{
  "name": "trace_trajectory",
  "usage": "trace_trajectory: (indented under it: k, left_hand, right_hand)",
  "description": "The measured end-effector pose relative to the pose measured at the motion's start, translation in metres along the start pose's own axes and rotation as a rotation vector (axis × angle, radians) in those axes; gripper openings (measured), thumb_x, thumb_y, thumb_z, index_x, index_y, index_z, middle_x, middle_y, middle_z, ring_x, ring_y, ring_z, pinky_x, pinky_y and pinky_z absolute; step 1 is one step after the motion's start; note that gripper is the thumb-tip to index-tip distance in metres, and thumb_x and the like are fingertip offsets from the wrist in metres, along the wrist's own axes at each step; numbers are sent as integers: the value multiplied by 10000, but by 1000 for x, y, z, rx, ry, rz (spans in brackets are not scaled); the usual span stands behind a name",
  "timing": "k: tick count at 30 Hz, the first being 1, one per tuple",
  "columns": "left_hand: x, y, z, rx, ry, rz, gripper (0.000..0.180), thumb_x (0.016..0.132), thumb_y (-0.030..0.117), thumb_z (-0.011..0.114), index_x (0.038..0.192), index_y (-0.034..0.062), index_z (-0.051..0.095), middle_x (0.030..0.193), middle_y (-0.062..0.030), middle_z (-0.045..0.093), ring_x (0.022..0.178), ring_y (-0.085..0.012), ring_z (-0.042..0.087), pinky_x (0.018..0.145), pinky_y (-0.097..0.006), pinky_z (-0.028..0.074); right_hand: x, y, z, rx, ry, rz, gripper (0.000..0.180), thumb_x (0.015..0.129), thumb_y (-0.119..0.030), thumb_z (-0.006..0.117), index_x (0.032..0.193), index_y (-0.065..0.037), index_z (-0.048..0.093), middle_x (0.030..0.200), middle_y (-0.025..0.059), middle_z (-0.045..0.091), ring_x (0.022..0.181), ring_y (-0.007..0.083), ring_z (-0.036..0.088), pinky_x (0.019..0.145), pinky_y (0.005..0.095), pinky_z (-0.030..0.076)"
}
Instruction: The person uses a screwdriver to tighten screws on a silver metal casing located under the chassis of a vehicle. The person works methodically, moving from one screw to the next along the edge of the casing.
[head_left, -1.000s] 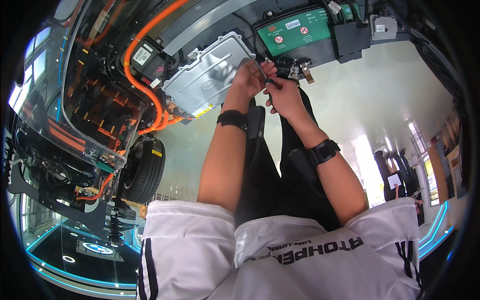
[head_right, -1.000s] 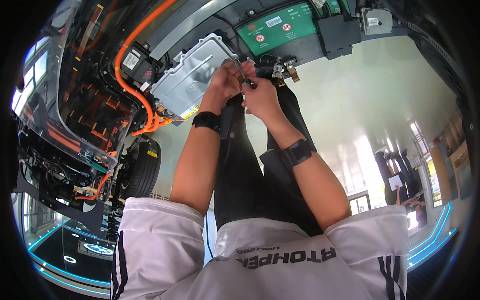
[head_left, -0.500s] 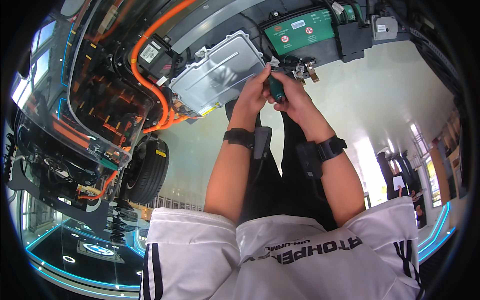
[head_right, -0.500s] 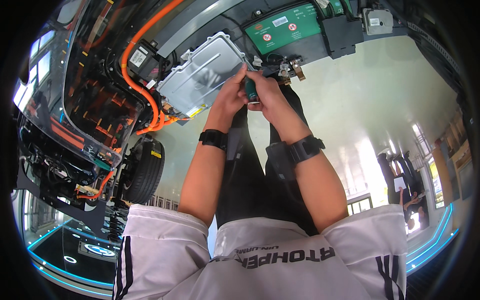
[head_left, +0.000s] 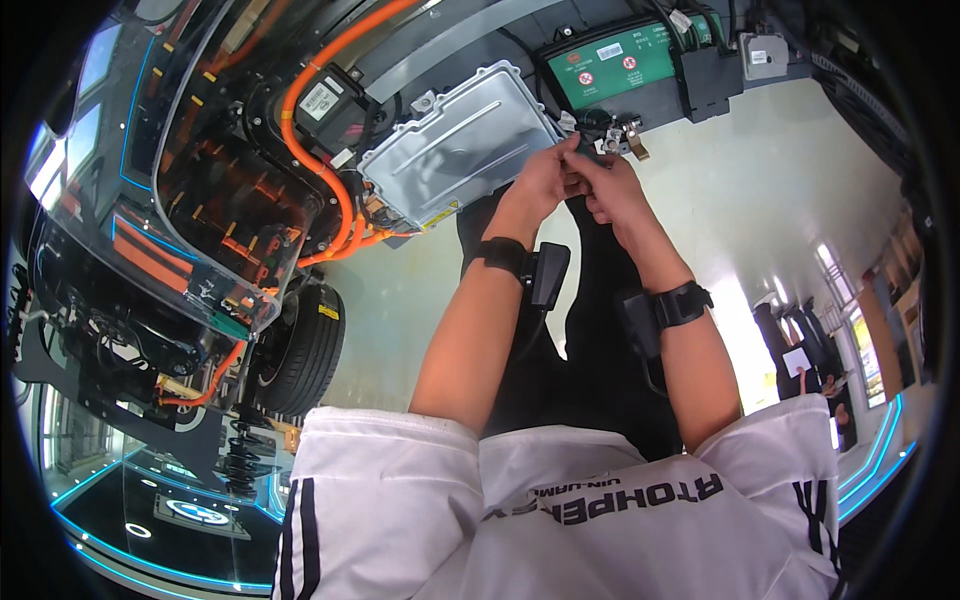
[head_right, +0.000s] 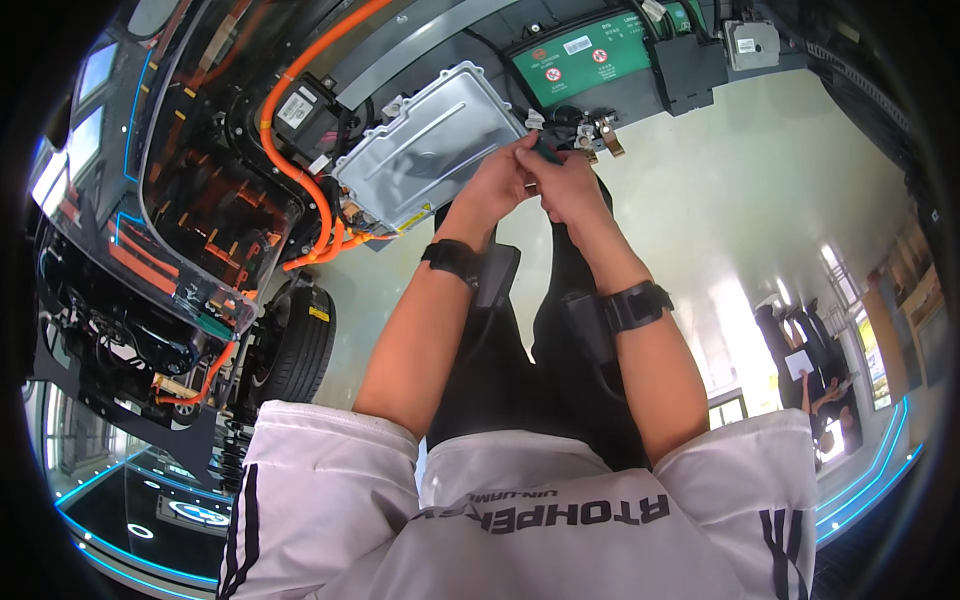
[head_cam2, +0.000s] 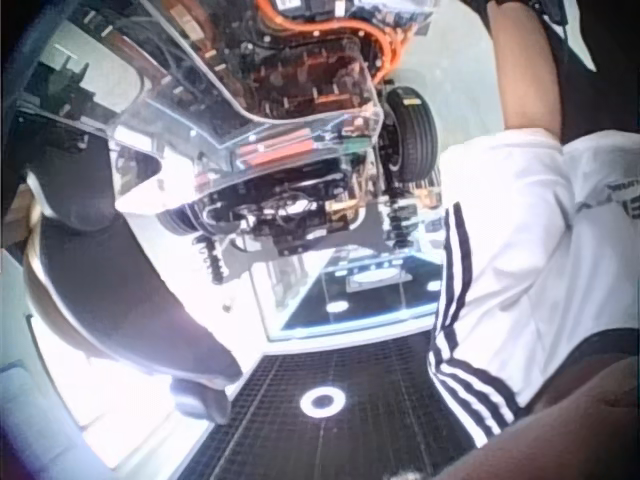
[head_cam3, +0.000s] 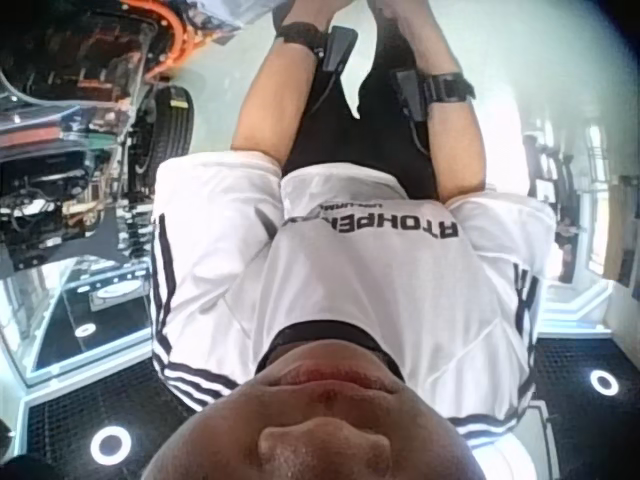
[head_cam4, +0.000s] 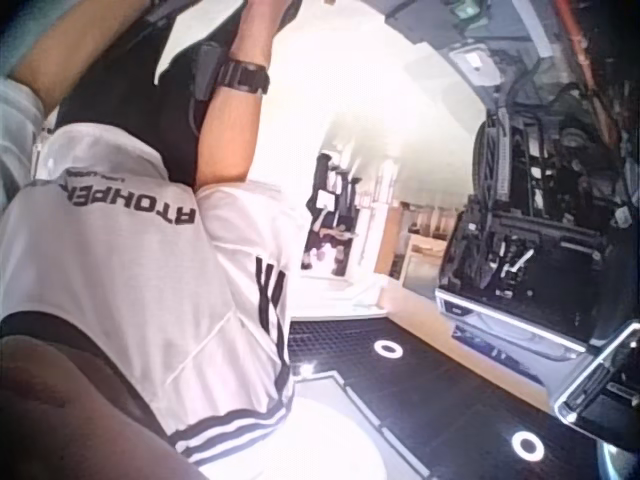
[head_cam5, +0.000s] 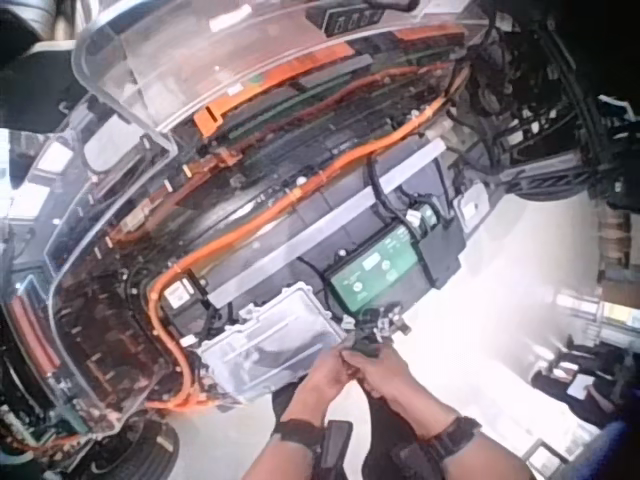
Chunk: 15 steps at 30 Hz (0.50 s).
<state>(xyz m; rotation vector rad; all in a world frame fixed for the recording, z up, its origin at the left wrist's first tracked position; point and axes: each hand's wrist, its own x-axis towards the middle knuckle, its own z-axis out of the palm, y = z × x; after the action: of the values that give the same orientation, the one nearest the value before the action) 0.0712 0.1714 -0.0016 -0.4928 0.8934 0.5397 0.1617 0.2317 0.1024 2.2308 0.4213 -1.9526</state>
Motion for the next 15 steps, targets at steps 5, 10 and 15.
trace_trajectory:
  k: [5,10,15]
  left_hand:
    - [-10,9,12,106,66,-59,359,953,419,467,983,79,576,964,-73,641,805,-192,591,710,-343,458]
    - [-13,8,17,-227,-41,-58,425,996,396,334,989,44,572,1011,-119,637,852,-224,605,701,-326,494]
    - [5,-5,-3,-88,51,49,426,996,394,348,1027,35,574,1071,-123,630,906,-244,622,788,-337,518]
  right_hand:
    - [-2,10,8,187,52,-11,250,906,-298,578,951,-69,488,655,-14,477,453,36,362,368,201,221]
    - [-1,13,8,467,-91,119,253,929,-337,532,878,-93,486,651,4,468,442,49,356,358,201,219]
    - [43,55,9,-327,296,-590,235,929,-320,520,909,-87,493,651,3,467,430,44,349,354,202,225]
